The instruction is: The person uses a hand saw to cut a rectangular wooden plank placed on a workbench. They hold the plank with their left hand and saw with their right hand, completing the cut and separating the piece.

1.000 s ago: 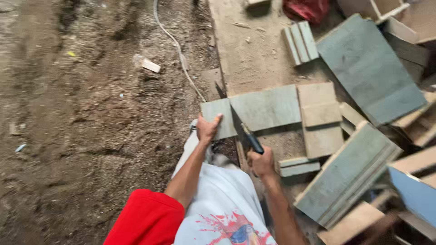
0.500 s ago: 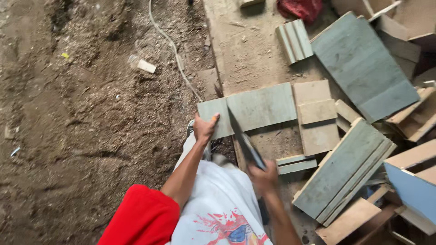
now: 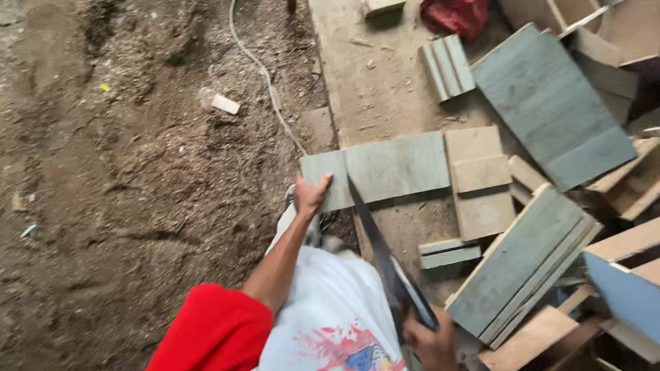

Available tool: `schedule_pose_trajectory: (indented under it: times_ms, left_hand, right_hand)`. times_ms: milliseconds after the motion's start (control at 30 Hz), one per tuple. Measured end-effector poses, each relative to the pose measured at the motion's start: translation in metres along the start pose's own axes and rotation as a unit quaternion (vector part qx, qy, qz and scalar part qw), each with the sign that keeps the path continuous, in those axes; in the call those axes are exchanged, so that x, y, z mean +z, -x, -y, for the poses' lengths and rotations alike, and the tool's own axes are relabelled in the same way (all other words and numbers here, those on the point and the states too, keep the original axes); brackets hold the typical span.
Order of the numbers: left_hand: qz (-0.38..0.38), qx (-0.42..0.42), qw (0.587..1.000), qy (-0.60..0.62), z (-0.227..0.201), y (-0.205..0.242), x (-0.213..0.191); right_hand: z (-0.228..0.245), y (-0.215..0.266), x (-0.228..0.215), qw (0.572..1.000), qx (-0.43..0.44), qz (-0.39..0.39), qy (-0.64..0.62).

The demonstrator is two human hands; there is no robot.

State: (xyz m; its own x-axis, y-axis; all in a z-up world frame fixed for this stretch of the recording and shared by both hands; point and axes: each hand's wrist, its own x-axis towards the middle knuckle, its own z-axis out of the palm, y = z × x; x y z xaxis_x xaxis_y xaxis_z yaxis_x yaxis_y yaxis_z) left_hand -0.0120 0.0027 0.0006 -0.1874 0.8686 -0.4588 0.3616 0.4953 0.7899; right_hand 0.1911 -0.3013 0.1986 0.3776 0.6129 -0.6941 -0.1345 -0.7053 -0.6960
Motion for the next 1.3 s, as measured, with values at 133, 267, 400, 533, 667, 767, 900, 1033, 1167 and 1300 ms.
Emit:
schedule_pose_trajectory:
  times_ms: [133, 267, 400, 533, 667, 767, 900, 1033, 1167, 1300]
  left_hand:
    - [-0.004, -0.026, 0.999, -0.026, 0.007, 0.001, -0.004]
    - [-0.013, -0.022, 1.000, -0.015, -0.002, 0.005, -0.004]
    - [0.002, -0.041, 0.999, -0.013, -0.011, 0.004, -0.005]
    - [0.010, -0.043, 0.999, -0.011, -0.011, 0.000, -0.002]
    - [0.009, -0.016, 1.000, -0.004, -0.006, 0.002, 0.010]
    - [-0.010, 0.009, 1.000, 0.017, 0.005, 0.003, -0.003]
    - [0.006, -0.039, 0.999, -0.011, 0.002, 0.004, -0.001]
    - [-0.009, -0.023, 0.999, -0.023, -0.007, 0.009, -0.005]
    - [-0.001, -0.021, 1.000, -0.004, -0.009, 0.021, -0.012]
    - [0.003, -0.011, 1.000, -0.010, -0.021, 0.018, -0.015]
  right_hand:
    - [0.023, -0.100, 0.083, 0.998, -0.039, 0.005, -0.041]
    - [0.043, -0.144, 0.118, 0.987, -0.146, -0.016, 0.061]
    - [0.010, -0.067, 0.068, 0.992, -0.076, 0.051, -0.081]
    - [-0.023, 0.014, 0.002, 0.993, -0.082, -0.013, 0.081]
    - [-0.006, -0.023, 0.029, 0.965, -0.243, 0.007, 0.097]
    - [0.026, -0.106, 0.092, 0.979, -0.178, -0.027, 0.094]
    - [0.049, -0.162, 0.132, 0.988, -0.144, -0.023, 0.058]
    - [0.029, -0.103, 0.088, 0.947, -0.271, -0.035, 0.167]
    - [-0.006, -0.008, 0.026, 0.989, -0.100, -0.035, 0.106]
    - [-0.003, -0.025, 0.044, 0.985, -0.105, -0.025, 0.137]
